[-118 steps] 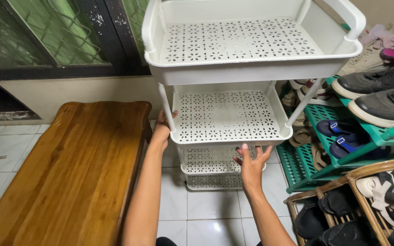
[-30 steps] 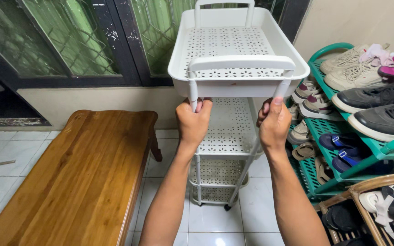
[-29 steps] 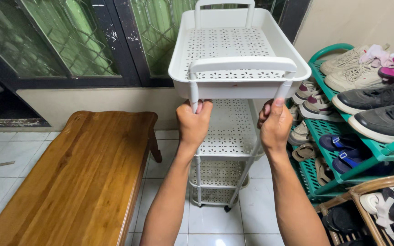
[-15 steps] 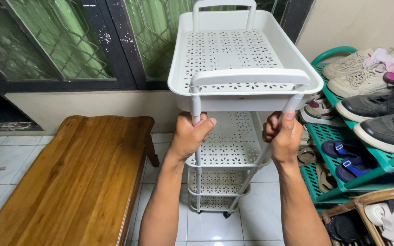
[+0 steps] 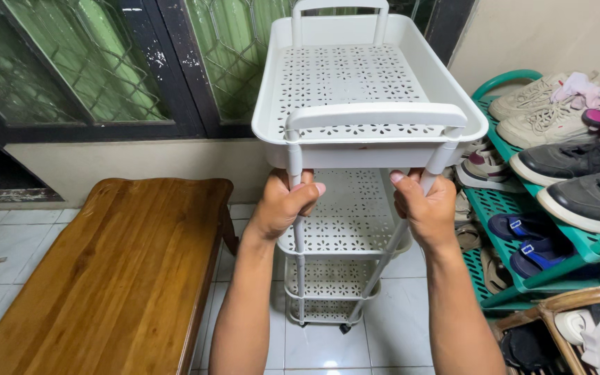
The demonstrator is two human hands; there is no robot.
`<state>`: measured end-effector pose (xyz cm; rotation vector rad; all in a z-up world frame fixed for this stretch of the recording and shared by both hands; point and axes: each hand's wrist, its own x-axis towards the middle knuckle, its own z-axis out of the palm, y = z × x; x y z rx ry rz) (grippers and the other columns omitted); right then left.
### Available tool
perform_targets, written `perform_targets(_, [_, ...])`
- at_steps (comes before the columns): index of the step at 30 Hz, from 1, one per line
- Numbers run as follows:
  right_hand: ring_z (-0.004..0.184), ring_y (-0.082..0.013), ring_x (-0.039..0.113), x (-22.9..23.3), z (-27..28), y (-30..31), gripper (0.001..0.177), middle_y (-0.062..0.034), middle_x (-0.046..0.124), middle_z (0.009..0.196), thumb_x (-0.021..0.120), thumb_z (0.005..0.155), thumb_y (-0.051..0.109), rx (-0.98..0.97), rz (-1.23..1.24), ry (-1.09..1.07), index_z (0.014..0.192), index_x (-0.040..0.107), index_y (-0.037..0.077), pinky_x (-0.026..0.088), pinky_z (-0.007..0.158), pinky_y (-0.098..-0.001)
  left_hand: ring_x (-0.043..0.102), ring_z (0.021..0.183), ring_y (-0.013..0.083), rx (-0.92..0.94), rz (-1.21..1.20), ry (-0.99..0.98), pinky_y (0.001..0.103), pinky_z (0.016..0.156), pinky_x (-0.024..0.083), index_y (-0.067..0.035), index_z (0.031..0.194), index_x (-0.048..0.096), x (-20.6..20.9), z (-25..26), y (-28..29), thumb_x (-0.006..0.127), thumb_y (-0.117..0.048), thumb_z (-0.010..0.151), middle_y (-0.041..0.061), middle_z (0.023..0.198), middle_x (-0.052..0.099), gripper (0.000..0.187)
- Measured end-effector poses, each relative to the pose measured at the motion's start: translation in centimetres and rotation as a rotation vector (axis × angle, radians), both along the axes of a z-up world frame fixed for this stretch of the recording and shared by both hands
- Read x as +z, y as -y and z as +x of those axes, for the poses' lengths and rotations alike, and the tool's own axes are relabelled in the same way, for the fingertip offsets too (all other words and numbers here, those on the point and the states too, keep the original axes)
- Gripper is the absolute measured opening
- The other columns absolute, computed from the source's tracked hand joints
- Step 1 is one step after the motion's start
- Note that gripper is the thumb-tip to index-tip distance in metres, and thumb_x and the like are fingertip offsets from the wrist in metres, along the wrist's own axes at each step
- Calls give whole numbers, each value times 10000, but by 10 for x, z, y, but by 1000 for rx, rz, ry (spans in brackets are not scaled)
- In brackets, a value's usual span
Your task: The person assembles a white plastic three-tier storage shelf by inserting vertical poles into the basket trays and attaching handles. They repeatedly adjust and secure each tier, ensuring the structure is stable.
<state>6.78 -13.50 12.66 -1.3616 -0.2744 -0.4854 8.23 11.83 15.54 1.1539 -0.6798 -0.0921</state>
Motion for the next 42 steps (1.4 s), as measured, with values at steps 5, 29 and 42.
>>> perform_targets(5, [699,-55,452,-6,-2,-34,242,14,527,705,628,1027,44,-609,-236,217,799,563,-4,416,630,-249,347,518,14,542,101,42,254,455,278,-119,594,398,-12,-9,22,656,-40,880,-79,554,418,393])
perform_targets(29, [636,-84,423,-56,-35,-54,307,-3,471,696,729,953,181,-651,-214,53,802,495,51,392,582,-273,311,544,14,555,72,93,261,472,255,-130,571,355,-10,-6,19,643,-33,843,-97,572,372,408])
perform_targets(42, [592,-36,368,-84,-11,-28,427,53,422,611,714,945,98,-402,-181,12,651,404,81,326,535,-245,330,565,10,526,85,77,256,487,271,-118,591,383,-13,-7,18,660,-40,854,-100,591,393,390])
